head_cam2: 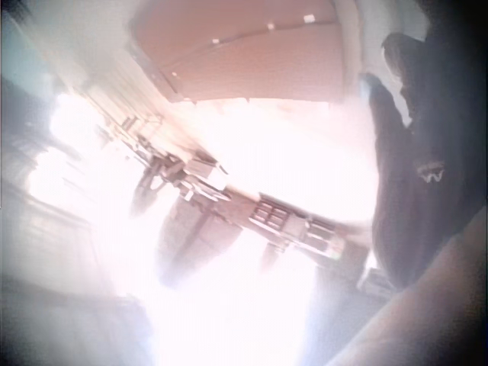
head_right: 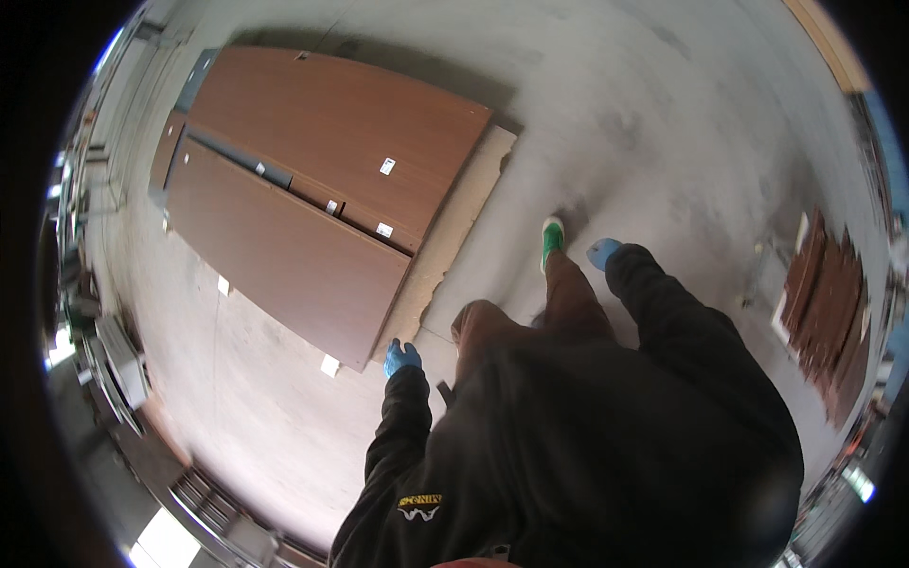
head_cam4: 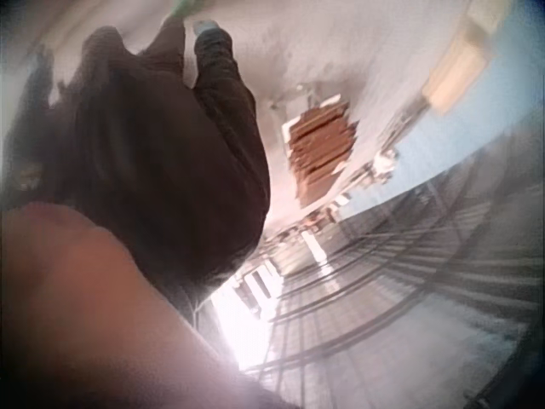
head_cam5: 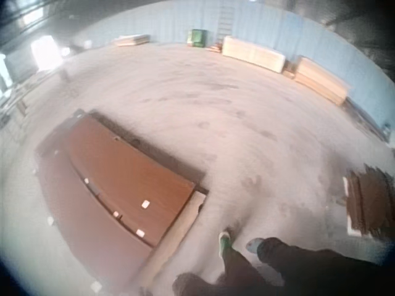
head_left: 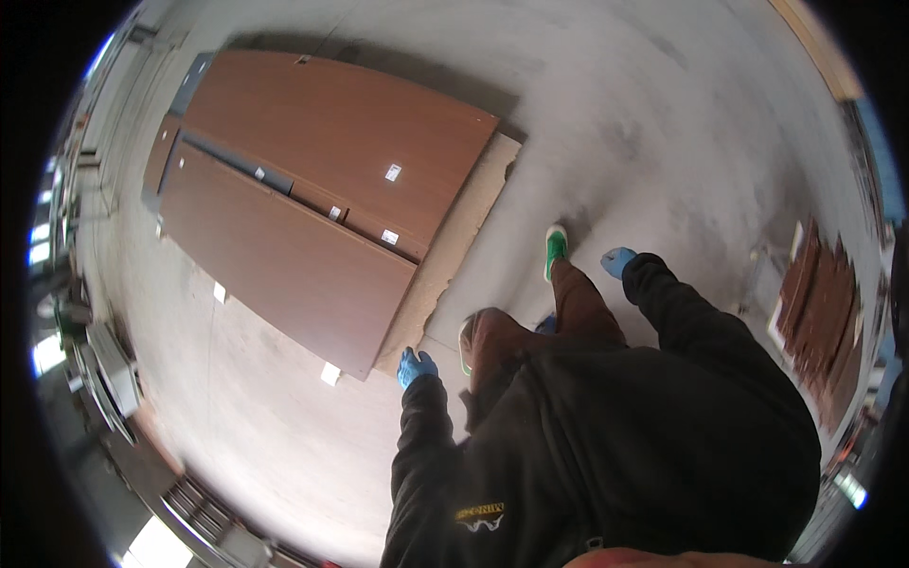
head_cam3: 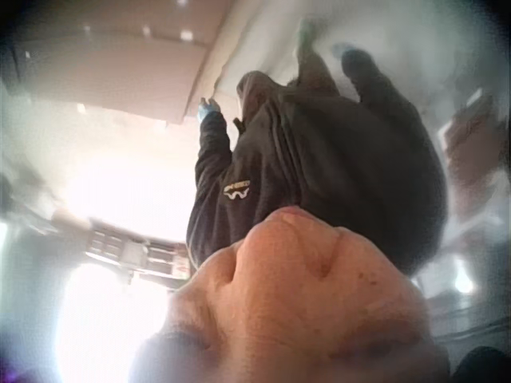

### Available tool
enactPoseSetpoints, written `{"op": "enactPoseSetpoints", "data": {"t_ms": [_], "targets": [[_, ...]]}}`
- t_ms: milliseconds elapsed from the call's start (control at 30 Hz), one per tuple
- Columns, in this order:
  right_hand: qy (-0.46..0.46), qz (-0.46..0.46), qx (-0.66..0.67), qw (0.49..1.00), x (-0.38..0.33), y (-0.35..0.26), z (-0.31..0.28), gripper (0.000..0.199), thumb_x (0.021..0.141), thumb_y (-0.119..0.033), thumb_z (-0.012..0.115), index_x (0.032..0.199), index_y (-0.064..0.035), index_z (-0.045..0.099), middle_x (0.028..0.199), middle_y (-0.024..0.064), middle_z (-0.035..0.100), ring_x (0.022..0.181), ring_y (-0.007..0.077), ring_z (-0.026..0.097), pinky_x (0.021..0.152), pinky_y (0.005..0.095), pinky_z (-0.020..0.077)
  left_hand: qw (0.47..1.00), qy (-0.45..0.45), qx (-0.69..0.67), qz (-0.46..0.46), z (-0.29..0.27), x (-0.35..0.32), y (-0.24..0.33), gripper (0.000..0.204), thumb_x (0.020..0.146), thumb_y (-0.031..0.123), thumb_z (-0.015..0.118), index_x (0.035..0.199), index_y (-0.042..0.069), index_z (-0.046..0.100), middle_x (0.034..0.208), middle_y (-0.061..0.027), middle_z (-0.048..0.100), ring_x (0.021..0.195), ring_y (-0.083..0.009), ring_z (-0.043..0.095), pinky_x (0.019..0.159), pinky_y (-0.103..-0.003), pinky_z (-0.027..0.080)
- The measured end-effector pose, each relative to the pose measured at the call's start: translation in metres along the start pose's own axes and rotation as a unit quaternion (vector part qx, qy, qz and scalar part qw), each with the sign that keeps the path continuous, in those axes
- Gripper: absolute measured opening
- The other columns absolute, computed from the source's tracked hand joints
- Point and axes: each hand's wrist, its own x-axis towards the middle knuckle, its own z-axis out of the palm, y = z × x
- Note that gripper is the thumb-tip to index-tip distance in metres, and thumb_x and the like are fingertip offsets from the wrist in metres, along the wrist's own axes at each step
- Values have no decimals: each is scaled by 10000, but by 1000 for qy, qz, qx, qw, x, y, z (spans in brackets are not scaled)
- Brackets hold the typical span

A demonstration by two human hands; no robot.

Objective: The person wipes a white board and several brown panels with a cloth, occasionally using a water bottle to moisten the cloth. They handle the panels one at a time, flip them over, and stack them on the floor.

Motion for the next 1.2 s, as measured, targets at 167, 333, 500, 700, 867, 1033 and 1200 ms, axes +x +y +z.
{"op": "enactPoseSetpoints", "data": {"t_ms": [167, 333, 500, 700, 867, 1033, 1200], "targets": [[33, -71, -53, 996, 124, -32, -95, 332, 951, -397, 620, 1067, -134, 786, 1065, 184, 760, 1005, 411, 719, 891, 473, 575, 999, 17, -32, -29, 44, -9, 65, 549, 959, 331, 615, 1375, -27, 640, 1409, -231, 641, 1316, -372, 605, 1131, -449, 460], [49, -100, -27, 993, 242, -76, -115, 350, 961, -405, 621, 1120, -133, 773, 1133, 175, 748, 1061, 402, 707, 934, 472, 567, 996, 82, -17, 14, 86, 48, 118, 608, 916, 286, 695, 1416, -34, 568, 1461, -217, 587, 1370, -367, 541, 1135, -467, 430], [68, -179, -43, 981, 389, -116, -76, 432, 973, -421, 621, 1255, -111, 725, 1206, 183, 736, 1144, 379, 692, 1002, 445, 548, 984, 171, -9, 47, 166, 143, 140, 718, 876, 264, 763, 1480, -15, 492, 1531, -219, 517, 1438, -382, 464, 1179, -498, 371], [144, -289, -52, 945, 571, -168, -28, 600, 997, -455, 636, 1444, -57, 597, 1460, 186, 612, 1347, 354, 584, 1132, 416, 471, 963, 262, 10, 56, 270, 262, 156, 811, 842, 294, 804, 1519, 6, 463, 1568, -230, 477, 1472, -410, 420, 1201, -519, 337], [276, -370, -7, 887, 682, -196, 15, 664, 993, -510, 651, 1456, -40, 577, 1522, 191, 562, 1406, 349, 535, 1171, 407, 434, 950, 306, 11, 66, 322, 335, 159, 913, 820, 374, 827, 1567, 36, 426, 1615, -236, 419, 1507, -414, 373, 1216, -526, 312], [181, -327, 228, 899, 774, -201, 40, 544, 1054, -435, 623, 1407, -22, 626, 1335, 149, 714, 1251, 273, 663, 1088, 345, 496, 899, 412, 40, 146, 362, 385, 158, 872, 856, 388, 805, 1560, 29, 437, 1572, -199, 490, 1453, -411, 446, 1190, -504, 359], [152, -332, 277, 889, 784, -198, 61, 501, 1045, -380, 647, 1422, -51, 628, 1362, 156, 701, 1263, 228, 651, 1106, 327, 478, 885, 436, -9, 164, 380, 398, 157, 862, 836, 275, 833, 1556, 19, 434, 1537, -212, 514, 1422, -400, 487, 1161, -507, 394]]}}
